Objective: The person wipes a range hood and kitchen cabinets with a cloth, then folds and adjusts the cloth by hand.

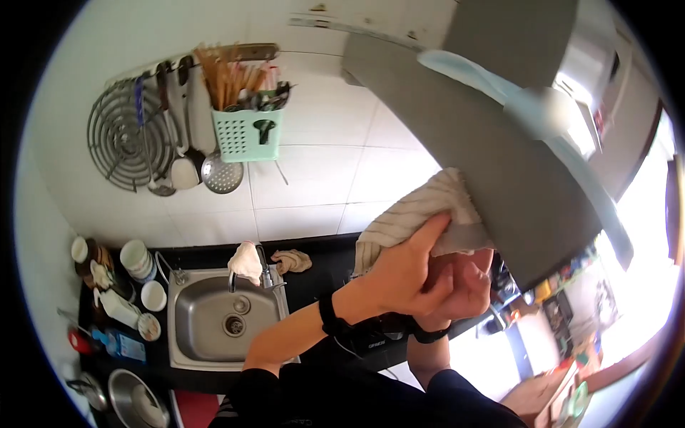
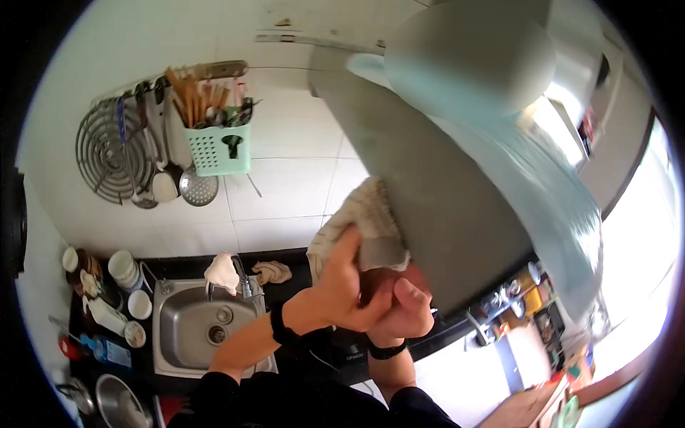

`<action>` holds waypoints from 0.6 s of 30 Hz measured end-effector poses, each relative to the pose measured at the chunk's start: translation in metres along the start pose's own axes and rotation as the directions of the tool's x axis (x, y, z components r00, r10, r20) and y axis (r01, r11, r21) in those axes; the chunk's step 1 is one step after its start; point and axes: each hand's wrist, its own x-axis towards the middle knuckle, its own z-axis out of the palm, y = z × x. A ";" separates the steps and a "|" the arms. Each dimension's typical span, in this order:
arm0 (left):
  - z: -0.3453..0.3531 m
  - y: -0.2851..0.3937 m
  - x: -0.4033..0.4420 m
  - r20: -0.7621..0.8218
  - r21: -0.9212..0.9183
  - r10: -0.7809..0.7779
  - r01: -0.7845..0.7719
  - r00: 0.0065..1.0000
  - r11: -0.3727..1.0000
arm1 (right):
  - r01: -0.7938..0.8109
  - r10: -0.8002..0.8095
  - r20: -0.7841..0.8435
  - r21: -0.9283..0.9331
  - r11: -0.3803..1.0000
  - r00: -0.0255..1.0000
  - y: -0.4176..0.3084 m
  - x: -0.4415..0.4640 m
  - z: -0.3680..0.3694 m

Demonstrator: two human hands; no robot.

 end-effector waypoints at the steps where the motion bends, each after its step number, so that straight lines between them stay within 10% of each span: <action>1: 0.003 0.002 -0.002 -0.012 0.053 0.114 -0.113 0.993 0.992 | -0.014 0.013 0.032 0.029 0.999 0.999 -0.010 -0.007 0.003; 9: 0.023 0.043 -0.020 -0.161 -0.210 0.129 -0.161 0.979 0.964 | -0.179 0.209 -0.168 0.176 0.968 0.963 -0.064 -0.030 0.021; 13: 0.025 0.053 -0.043 -0.029 0.097 0.281 -0.278 0.959 0.956 | -0.290 0.321 -0.109 0.230 0.929 0.941 -0.074 -0.024 0.007; 18: 0.030 0.047 -0.064 0.212 0.635 0.638 -0.601 0.740 0.485 | -0.389 0.411 0.063 0.481 0.786 0.909 -0.074 -0.018 -0.016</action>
